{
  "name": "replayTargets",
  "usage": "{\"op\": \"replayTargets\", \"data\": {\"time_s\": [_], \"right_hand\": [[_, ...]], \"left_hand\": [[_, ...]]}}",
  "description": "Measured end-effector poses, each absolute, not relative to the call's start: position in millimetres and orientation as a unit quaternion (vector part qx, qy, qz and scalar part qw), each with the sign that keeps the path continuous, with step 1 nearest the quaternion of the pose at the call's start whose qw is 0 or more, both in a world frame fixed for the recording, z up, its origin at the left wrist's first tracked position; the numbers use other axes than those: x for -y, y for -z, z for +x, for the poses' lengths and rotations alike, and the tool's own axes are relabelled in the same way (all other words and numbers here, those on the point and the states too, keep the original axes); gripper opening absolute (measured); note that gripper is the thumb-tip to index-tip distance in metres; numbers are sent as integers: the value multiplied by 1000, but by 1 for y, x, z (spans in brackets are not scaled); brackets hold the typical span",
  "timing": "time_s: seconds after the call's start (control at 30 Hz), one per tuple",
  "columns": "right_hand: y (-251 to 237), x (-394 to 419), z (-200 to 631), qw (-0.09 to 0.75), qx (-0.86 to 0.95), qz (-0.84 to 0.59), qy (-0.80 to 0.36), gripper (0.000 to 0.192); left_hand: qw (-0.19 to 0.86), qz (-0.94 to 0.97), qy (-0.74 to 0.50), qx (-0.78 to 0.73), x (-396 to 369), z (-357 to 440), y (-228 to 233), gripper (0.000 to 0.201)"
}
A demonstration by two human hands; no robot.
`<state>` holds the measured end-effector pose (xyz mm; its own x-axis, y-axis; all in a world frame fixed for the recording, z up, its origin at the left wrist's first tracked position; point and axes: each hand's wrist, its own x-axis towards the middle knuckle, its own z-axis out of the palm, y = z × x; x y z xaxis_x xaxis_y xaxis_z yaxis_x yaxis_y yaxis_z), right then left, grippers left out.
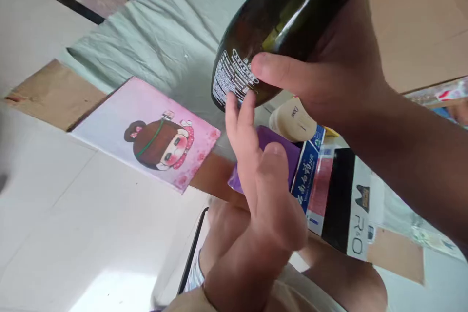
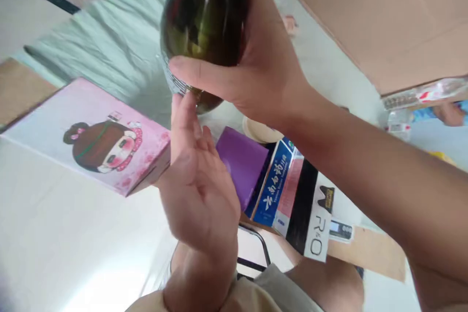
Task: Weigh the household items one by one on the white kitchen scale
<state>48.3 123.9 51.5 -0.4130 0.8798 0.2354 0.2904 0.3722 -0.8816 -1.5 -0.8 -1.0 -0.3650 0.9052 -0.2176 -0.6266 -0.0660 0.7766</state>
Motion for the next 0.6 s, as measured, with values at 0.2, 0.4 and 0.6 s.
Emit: {"op": "replayTargets", "data": {"time_s": [0.2, 0.4, 0.6], "right_hand": [[-19, -163, 21, 351, 783, -354, -372, 56], [13, -203, 10, 322, 861, -219, -328, 55], [15, -208, 8, 253, 872, -173, -382, 61]], "left_hand": [[567, 167, -709, -385, 4, -10, 7, 55], [576, 171, -696, -394, 0, -11, 11, 55], [585, 201, -671, -409, -7, -8, 11, 50]]}}
